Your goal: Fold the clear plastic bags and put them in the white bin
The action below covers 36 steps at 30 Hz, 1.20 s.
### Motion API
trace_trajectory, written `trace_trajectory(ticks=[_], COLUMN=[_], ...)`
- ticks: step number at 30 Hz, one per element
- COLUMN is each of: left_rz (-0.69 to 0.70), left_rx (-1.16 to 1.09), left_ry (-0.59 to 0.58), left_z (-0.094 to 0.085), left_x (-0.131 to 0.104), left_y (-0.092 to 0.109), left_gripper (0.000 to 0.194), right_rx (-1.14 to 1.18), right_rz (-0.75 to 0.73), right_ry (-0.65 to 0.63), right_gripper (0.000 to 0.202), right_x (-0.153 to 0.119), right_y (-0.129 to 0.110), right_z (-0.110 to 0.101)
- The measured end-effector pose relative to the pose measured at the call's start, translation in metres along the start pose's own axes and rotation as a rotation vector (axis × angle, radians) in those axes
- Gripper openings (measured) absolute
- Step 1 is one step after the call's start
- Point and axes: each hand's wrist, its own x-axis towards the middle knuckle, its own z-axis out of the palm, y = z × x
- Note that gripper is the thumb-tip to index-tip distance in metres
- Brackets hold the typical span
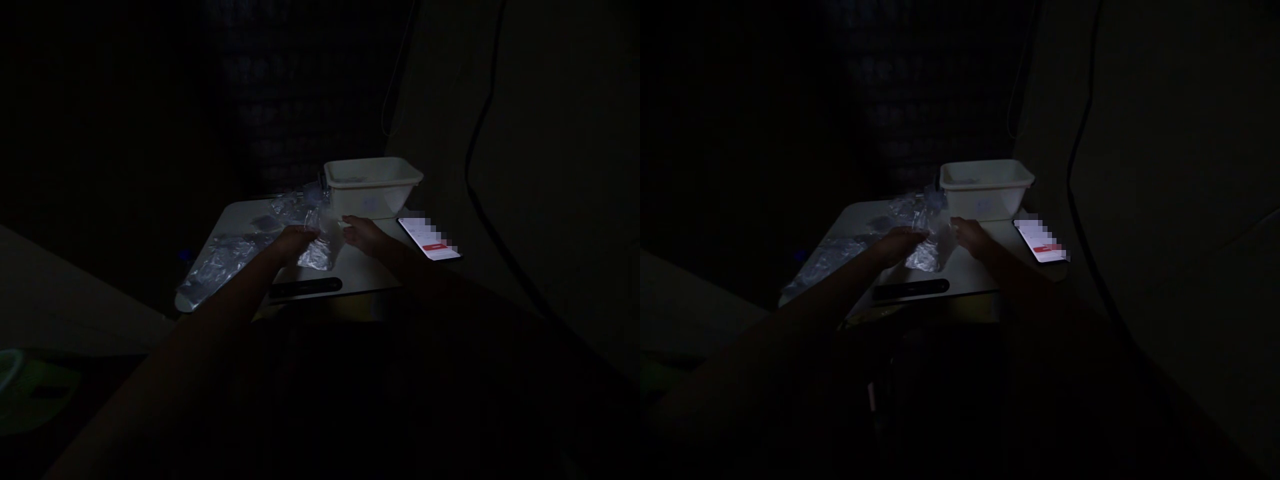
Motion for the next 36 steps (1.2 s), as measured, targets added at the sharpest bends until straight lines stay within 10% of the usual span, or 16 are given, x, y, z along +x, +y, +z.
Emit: trace_trajectory(ticks=[4, 9, 36], left_rz=[-0.006, 0.010, -0.006], left_rx=[-0.188, -0.150, -0.082], left_ry=[0.036, 0.085, 0.004], left_z=[0.005, 0.009, 0.002], left_x=[0.001, 0.002, 0.008], left_y=[0.003, 0.001, -0.006], left_gripper=[0.005, 0.008, 0.004], right_rx=[0.172, 0.115, 0.128], right_rz=[0.231, 0.149, -0.128], right_ry=[-0.220, -0.297, -0.244], right_gripper=[0.026, 0.006, 0.014], right_x=[-0.011, -0.015, -0.004], right_y=[-0.001, 0.000, 0.010], right_z=[0.005, 0.011, 0.003])
